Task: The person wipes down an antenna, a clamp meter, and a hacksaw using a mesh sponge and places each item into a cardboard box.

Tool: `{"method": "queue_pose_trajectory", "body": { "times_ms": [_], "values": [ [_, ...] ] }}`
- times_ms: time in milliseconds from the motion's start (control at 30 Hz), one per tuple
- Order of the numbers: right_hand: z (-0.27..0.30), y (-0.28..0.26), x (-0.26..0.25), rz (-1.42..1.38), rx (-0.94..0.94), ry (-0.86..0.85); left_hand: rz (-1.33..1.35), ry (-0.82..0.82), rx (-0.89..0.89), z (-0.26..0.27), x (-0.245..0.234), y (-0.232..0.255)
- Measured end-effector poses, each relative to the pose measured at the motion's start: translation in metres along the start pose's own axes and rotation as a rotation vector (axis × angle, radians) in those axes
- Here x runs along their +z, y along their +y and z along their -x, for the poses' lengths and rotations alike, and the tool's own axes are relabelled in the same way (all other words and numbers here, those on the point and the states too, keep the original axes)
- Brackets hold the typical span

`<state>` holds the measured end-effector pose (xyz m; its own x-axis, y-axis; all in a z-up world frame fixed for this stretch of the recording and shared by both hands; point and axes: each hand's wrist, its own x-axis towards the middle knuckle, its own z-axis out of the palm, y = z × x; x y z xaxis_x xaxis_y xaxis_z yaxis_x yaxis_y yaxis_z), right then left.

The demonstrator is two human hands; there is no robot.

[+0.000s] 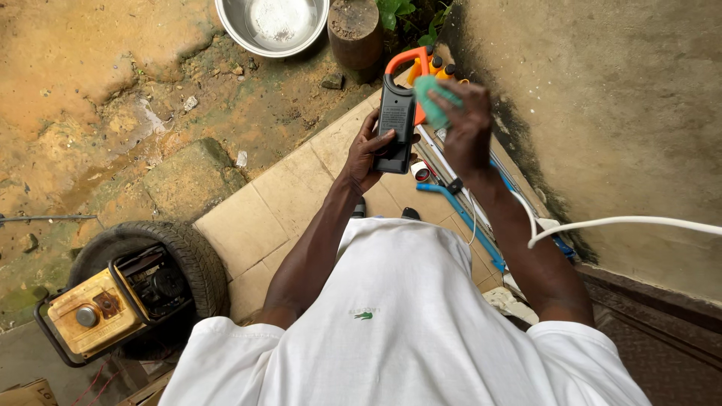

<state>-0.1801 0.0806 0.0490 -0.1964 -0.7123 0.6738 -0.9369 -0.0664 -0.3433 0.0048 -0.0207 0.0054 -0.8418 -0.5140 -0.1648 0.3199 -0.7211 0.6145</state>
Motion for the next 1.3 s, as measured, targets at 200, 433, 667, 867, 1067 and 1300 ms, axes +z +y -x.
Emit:
{"method": "queue_pose_trajectory", "body": {
  "times_ms": [200, 433, 667, 867, 1067, 1300],
  "values": [
    [0.008, -0.063, -0.004, -0.252, -0.231, -0.162, 0.214, 0.007, -0.01, -0.01, -0.032, -0.015],
    [-0.025, 0.055, 0.036, 0.278, -0.291, -0.174, 0.065, -0.039, -0.116, -0.002, -0.04, -0.029],
    [-0.013, 0.096, 0.027, 0.298, 0.073, 0.06, -0.023, -0.05, -0.027, 0.009, -0.022, -0.02],
    [-0.009, 0.024, 0.069, 0.266, -0.078, -0.099, -0.077, 0.044, 0.031, -0.011, -0.048, -0.035],
    [0.033, -0.073, 0.068, -0.047, -0.277, -0.477, 0.035, 0.193, 0.07, -0.022, -0.077, -0.013],
    [-0.023, -0.063, 0.033, -0.341, -0.087, -0.258, 0.266, 0.056, 0.1, -0.008, -0.073, 0.022]
  ]
}}
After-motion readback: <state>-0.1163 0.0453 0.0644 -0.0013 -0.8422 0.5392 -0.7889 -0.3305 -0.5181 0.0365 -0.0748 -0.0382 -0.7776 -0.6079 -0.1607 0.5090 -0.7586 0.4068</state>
